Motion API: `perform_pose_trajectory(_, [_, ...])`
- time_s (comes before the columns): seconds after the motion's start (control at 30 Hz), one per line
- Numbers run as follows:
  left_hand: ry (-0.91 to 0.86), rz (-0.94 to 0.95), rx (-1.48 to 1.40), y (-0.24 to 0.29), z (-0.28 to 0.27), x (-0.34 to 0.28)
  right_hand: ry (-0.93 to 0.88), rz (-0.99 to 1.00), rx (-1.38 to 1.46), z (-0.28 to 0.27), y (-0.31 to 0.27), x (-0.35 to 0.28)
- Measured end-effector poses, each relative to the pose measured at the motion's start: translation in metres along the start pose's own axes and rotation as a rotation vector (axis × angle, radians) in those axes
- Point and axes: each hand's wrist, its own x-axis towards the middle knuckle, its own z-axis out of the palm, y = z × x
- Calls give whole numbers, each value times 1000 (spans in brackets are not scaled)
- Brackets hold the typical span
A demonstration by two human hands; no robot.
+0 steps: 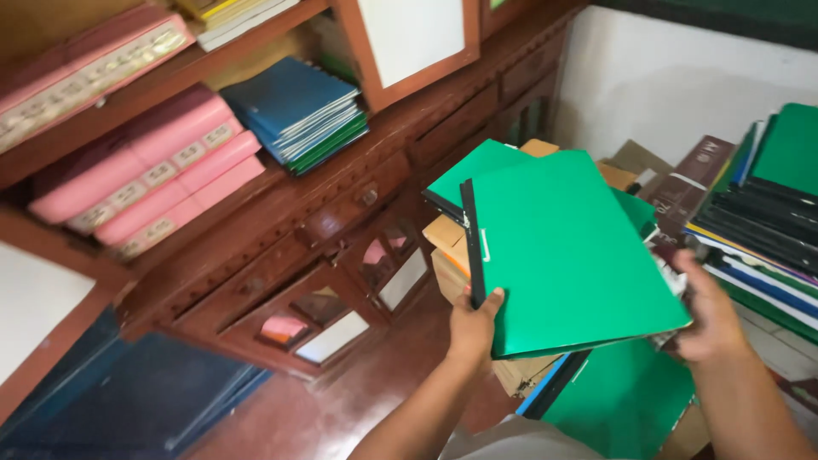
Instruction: Wiping dust off plastic folders using a cloth in an archive storage area.
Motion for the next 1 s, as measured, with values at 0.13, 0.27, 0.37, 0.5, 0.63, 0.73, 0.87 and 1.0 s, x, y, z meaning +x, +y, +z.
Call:
perform_pose_trajectory(0.13, [26,-193,-206,7,27,-8,13,-152,154,-8,-6,-3])
perform_pose_trajectory(0.27, [6,-384,-354,-6,50,1,-102,-127,480,9,-13,-30])
perform_pose_trajectory(0.37, [-14,-422,-431,-10,65,3,-303,-170,510,-2,-4,-36])
perform_pose_trajectory(0.5, [-196,-423,-591,-43,84,16,-499,-12,377,-31,25,-26])
perform_pose_trajectory(0.63, [-146,-459,-585,-59,95,13,-17,206,41,27,7,-65])
perform_pose_trajectory(0.73, [-384,-454,-507,-68,87,26,228,77,-100,19,6,-51])
perform_pose_trajectory(0.87, [-81,-307,-350,-25,61,27,225,71,-58,-7,15,-23])
perform_pose_trajectory(1.0, [102,-78,-289,4,28,75,196,107,-117,-20,15,-8])
